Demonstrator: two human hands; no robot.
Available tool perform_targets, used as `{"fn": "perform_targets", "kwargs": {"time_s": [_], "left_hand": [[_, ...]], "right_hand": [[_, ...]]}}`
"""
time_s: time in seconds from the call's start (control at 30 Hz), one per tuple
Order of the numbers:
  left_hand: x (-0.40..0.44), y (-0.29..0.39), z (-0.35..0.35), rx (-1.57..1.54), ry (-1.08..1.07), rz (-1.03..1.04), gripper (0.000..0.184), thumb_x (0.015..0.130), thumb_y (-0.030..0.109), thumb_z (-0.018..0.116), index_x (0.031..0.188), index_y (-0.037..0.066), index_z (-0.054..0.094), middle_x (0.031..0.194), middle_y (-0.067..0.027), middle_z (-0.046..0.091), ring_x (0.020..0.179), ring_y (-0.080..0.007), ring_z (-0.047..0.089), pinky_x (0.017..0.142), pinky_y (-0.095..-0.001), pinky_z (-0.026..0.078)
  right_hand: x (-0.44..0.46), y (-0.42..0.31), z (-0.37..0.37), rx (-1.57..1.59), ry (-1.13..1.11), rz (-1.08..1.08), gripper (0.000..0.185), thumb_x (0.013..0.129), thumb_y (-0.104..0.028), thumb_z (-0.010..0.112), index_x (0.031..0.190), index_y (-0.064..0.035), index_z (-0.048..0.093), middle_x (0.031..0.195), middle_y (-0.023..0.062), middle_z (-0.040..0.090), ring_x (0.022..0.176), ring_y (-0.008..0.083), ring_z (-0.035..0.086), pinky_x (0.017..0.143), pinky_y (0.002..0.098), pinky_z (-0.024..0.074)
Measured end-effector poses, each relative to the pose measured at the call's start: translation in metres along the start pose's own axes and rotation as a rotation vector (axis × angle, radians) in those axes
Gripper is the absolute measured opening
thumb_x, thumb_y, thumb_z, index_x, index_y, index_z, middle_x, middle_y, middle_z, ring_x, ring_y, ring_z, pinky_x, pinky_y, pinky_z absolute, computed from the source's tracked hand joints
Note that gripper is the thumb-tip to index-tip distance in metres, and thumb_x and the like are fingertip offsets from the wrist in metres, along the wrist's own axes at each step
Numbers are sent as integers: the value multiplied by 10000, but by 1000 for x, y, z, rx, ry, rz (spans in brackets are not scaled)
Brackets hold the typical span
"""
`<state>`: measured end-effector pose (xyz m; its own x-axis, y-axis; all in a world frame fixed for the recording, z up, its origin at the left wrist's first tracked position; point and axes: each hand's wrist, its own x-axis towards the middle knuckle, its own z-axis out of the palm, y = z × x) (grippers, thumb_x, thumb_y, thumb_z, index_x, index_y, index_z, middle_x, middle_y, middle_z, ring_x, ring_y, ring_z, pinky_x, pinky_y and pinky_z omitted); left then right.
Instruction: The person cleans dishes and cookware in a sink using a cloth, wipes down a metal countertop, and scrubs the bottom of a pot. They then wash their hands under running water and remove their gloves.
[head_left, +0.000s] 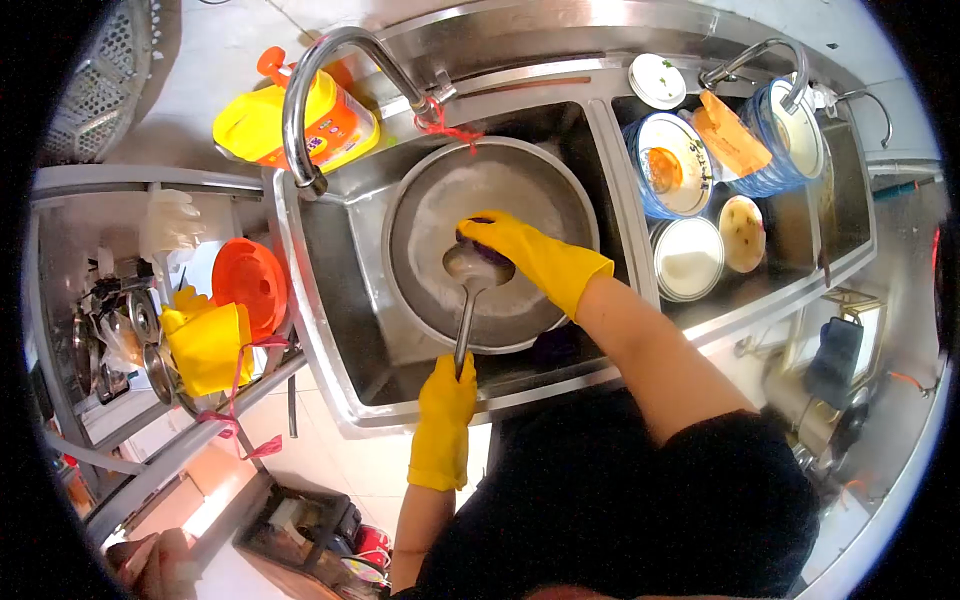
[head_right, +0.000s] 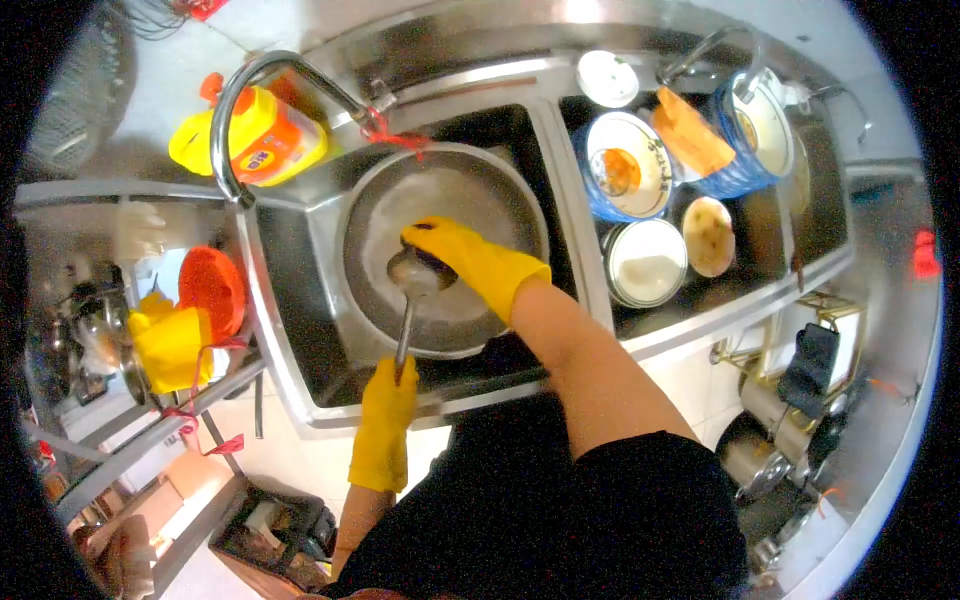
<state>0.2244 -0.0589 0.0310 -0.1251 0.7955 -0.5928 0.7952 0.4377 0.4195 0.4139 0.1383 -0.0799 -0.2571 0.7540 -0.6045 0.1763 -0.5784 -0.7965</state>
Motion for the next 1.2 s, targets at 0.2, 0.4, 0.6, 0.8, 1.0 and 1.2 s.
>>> {"fn": "perform_targets", "kwargs": {"time_s": [0.2,0.4,0.6,0.8,1.0,1.2], "left_hand": [[-20,-19,-16,-442,58,6,387,977,439,559,981,55,607,783,-116,675,605,-253,631,571,-370,507],[-26,-2,-67,-1514,-496,-124,504,1049,462,407,983,17,635,523,35,386,396,-74,326,397,-256,335],[-19,4,-91,-1970,-776,-51,513,1066,428,368,1091,-2,647,513,57,337,382,-55,294,395,-235,298],[-16,25,-110,-1930,-704,-49,508,1061,434,384,1092,-3,643,537,53,343,398,-49,298,409,-227,285],[-15,35,-114,-1885,-666,-72,498,1060,430,378,1093,4,634,502,59,335,366,-56,315,366,-243,288],[-24,54,-117,-1388,-344,-67,455,1040,441,440,1033,32,640,567,36,398,459,-79,379,439,-244,338]], "right_hand": [[-27,17,-26,-745,327,-262,582,849,-405,672,1294,-39,589,1259,241,603,1177,397,564,1029,457,430],[-16,-134,-62,-812,684,-1080,589,845,-167,652,1382,-7,469,1364,292,499,1223,471,498,1057,477,412],[41,-197,-60,-1029,483,-840,466,886,-152,585,1334,-37,529,1285,235,576,1180,412,541,1015,459,439],[24,-163,-67,-874,424,-1006,364,903,-67,539,1261,-29,591,1248,255,597,1162,436,551,1024,451,432],[-16,-137,-53,-839,482,-969,440,843,-68,611,1278,-18,576,1312,303,540,1186,480,530,1030,455,430],[-68,-99,-35,-719,439,-913,457,810,-67,654,1262,-33,599,1336,290,530,1186,464,537,1024,451,433]]}}
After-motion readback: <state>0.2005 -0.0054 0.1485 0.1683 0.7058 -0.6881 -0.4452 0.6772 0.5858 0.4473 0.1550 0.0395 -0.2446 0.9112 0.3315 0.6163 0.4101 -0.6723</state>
